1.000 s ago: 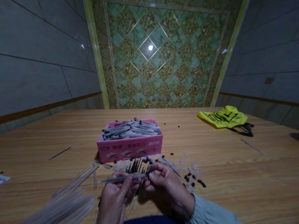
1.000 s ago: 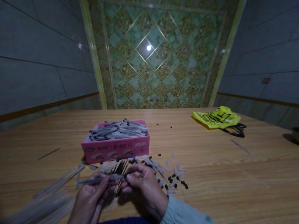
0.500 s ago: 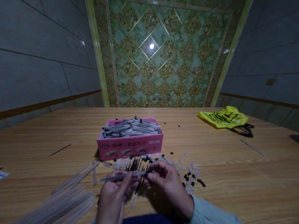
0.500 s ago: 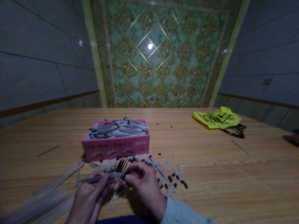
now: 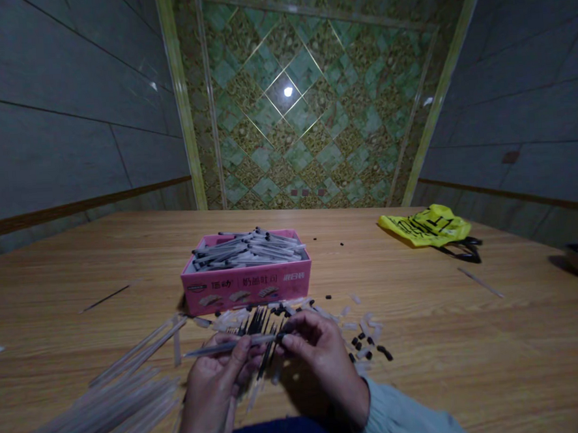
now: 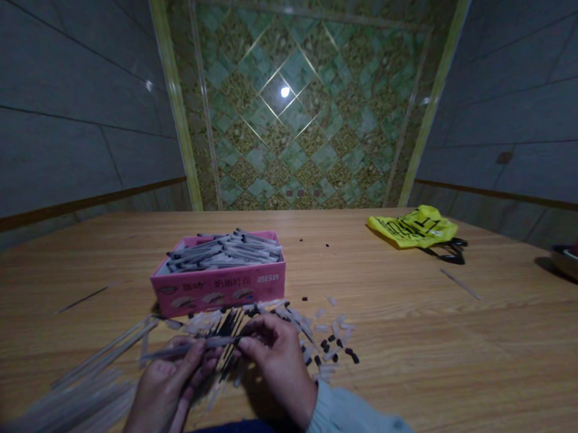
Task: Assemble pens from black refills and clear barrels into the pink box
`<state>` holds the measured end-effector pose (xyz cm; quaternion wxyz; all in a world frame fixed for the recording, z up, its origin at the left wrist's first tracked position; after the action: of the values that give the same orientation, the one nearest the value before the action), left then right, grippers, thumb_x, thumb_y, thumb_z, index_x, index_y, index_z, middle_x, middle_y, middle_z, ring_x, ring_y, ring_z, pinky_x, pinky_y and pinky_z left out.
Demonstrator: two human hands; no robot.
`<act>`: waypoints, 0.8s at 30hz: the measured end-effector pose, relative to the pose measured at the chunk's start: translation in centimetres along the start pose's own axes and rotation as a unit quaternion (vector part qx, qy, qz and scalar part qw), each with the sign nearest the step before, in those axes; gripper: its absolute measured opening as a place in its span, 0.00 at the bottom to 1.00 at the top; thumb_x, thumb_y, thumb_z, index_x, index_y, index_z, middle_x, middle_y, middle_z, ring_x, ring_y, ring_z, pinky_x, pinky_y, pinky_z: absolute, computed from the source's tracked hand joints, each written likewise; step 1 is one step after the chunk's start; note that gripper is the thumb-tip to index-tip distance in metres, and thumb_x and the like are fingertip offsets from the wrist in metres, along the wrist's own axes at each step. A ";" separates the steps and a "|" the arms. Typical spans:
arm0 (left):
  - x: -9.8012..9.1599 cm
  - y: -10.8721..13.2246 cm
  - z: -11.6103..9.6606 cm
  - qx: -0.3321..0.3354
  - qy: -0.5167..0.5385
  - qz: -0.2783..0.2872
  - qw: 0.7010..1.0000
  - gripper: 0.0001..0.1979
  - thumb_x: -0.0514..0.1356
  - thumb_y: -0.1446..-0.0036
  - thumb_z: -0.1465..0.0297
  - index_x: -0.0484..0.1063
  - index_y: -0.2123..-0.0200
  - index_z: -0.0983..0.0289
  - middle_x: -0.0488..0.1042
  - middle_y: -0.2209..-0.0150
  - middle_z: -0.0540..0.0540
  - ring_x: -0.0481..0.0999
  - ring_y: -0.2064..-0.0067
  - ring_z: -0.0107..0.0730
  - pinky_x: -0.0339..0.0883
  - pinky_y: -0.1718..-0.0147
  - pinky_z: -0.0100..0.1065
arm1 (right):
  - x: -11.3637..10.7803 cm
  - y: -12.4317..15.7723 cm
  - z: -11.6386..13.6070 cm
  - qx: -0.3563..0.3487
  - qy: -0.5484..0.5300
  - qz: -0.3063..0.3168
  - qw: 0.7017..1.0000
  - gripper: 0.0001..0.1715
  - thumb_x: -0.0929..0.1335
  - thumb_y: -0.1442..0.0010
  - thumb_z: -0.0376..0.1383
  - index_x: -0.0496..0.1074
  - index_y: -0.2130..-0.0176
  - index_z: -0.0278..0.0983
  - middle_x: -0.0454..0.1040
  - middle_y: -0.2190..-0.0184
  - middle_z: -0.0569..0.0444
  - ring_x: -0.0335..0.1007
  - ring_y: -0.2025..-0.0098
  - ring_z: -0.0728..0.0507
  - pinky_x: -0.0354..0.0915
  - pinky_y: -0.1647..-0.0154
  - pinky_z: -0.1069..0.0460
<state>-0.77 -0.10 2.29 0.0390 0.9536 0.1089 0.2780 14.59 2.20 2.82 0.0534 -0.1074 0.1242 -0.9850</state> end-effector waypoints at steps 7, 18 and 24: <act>-0.1 0.0 0.2 0.000 -0.013 0.009 1.000 0.17 0.72 0.64 0.69 0.69 0.72 0.66 0.80 0.74 0.55 0.80 0.71 0.34 0.74 0.73 0.27 | 0.1 0.1 -0.1 0.005 0.024 0.008 1.000 0.12 0.74 0.55 0.38 0.71 0.72 0.35 0.72 0.77 0.56 0.70 0.75 0.47 0.67 0.72 0.53; -1.0 -0.6 0.5 -0.036 -0.053 0.020 0.998 0.17 0.74 0.70 0.69 0.74 0.73 0.66 0.80 0.72 0.56 0.80 0.68 0.41 0.76 0.70 0.30 | 0.3 0.9 0.8 -0.054 0.295 0.049 0.953 0.12 0.64 0.39 0.39 0.68 0.71 0.35 0.68 0.77 0.58 0.63 0.73 0.50 0.57 0.73 0.56; -1.3 -0.8 0.8 -0.079 -0.058 0.045 0.994 0.15 0.73 0.67 0.68 0.74 0.74 0.66 0.81 0.70 0.57 0.80 0.67 0.40 0.75 0.66 0.30 | 0.4 1.0 0.8 -0.064 0.365 0.100 0.923 0.21 0.60 0.36 0.38 0.64 0.79 0.35 0.61 0.82 0.60 0.57 0.78 0.51 0.51 0.76 0.57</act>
<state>-1.57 0.38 0.81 0.1081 0.9659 0.0415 0.2317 14.48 1.03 3.41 0.0957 0.2697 0.2082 -0.9353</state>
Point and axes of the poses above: each hand's wrist, its own y-axis away from the middle knuckle, its own x-axis out of the palm, z = x × y, the point moved 2 cm from there along -y, towards the middle knuckle
